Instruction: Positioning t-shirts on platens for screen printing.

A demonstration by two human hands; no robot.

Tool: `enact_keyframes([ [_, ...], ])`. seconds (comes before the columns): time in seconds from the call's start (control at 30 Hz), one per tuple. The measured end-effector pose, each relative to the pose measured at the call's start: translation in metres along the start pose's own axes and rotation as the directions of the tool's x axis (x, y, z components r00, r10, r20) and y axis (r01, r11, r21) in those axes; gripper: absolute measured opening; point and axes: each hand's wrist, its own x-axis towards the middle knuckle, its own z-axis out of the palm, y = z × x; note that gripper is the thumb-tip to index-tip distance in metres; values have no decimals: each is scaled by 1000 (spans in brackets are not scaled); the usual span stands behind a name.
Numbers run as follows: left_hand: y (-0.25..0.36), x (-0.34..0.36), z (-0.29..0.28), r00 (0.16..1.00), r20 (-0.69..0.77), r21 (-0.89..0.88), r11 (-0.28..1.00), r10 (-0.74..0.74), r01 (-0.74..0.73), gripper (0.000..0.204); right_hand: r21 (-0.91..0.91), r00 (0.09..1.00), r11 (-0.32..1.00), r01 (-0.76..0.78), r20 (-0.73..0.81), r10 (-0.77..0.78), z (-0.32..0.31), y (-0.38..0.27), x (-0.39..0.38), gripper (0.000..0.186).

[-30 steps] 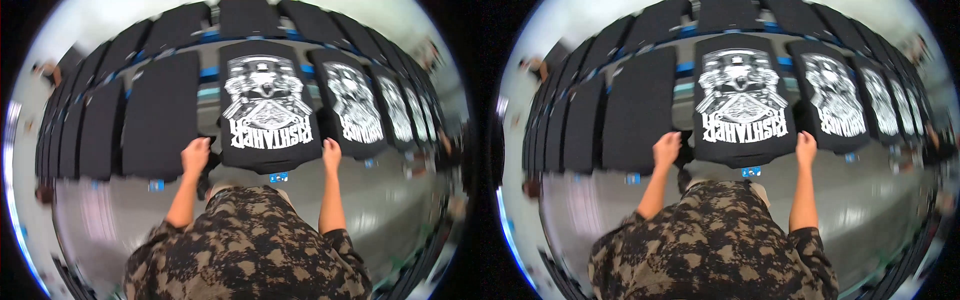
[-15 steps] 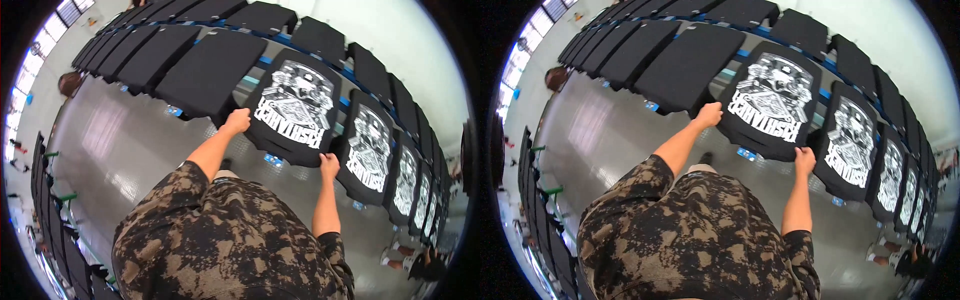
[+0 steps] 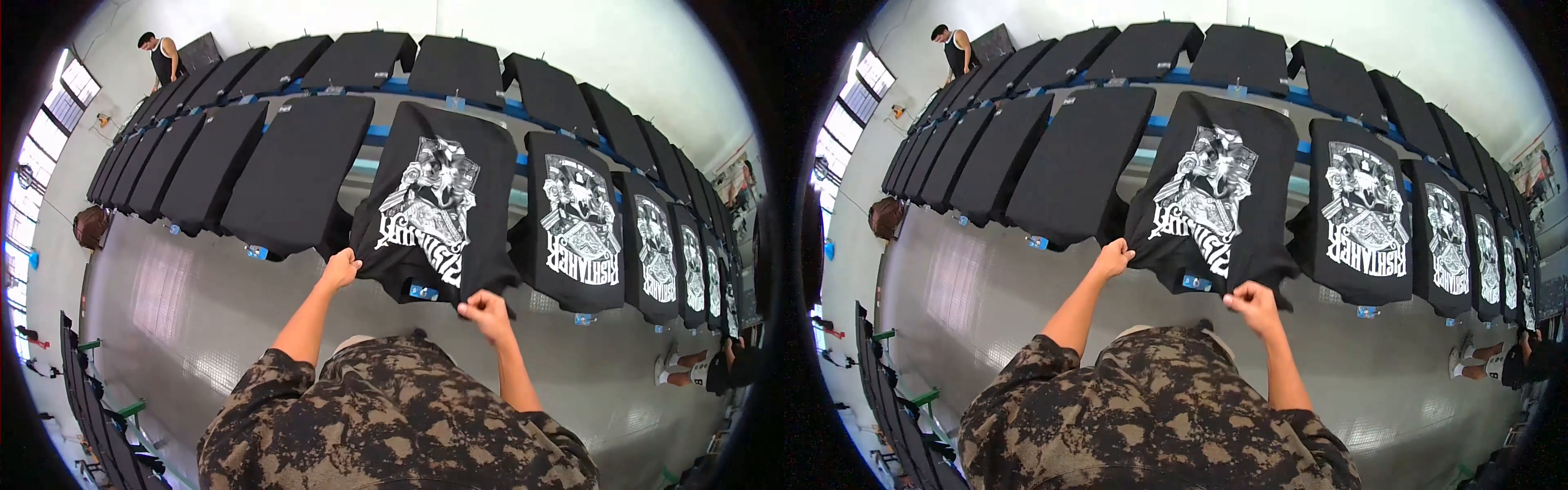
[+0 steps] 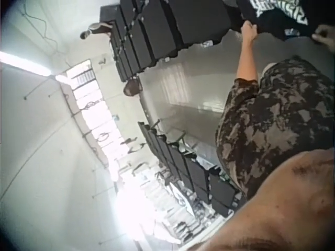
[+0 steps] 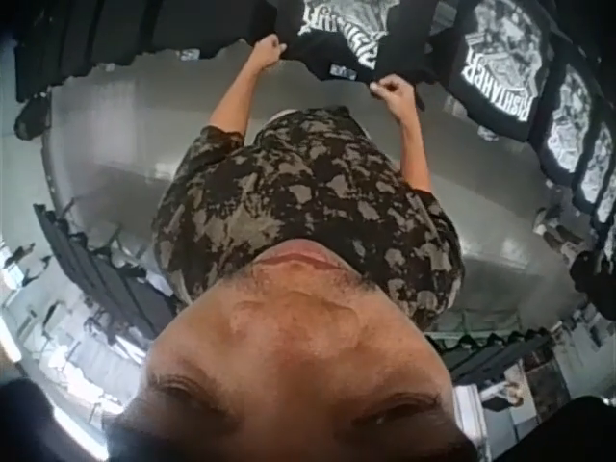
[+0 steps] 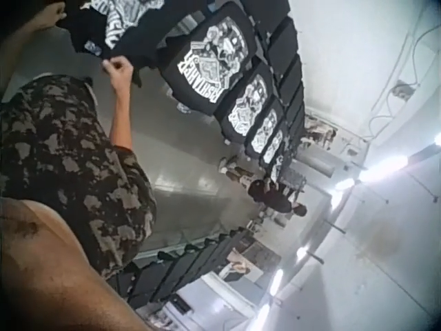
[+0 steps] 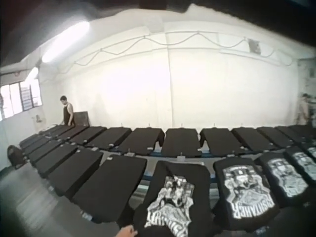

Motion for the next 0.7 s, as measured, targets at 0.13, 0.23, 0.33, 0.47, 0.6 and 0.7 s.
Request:
enact_keyframes([
  [0.13,7,-20,-1,986,153,1,998,65,-66,26,226,974,948,-224,38,222,-18,55,-35,16],
  [0.23,32,-59,-53,846,449,-158,958,287,-241,28,212,920,902,-375,-33,390,-32,63,-53,14],
  [0.33,50,-108,-150,664,596,-429,878,451,-212,33,605,971,760,-238,175,164,-29,31,-93,39],
  [0.47,26,-163,-252,360,-199,-906,-31,911,-422,34,692,860,697,-189,-225,457,-54,99,-101,54],
  [0.6,-37,-209,-326,460,-567,-806,-348,683,-478,30,691,760,683,-237,-306,573,-16,185,-79,52],
  [0.7,-102,-239,-336,605,-670,-730,-235,429,-642,23,634,902,745,-206,-172,395,43,142,-67,52],
])
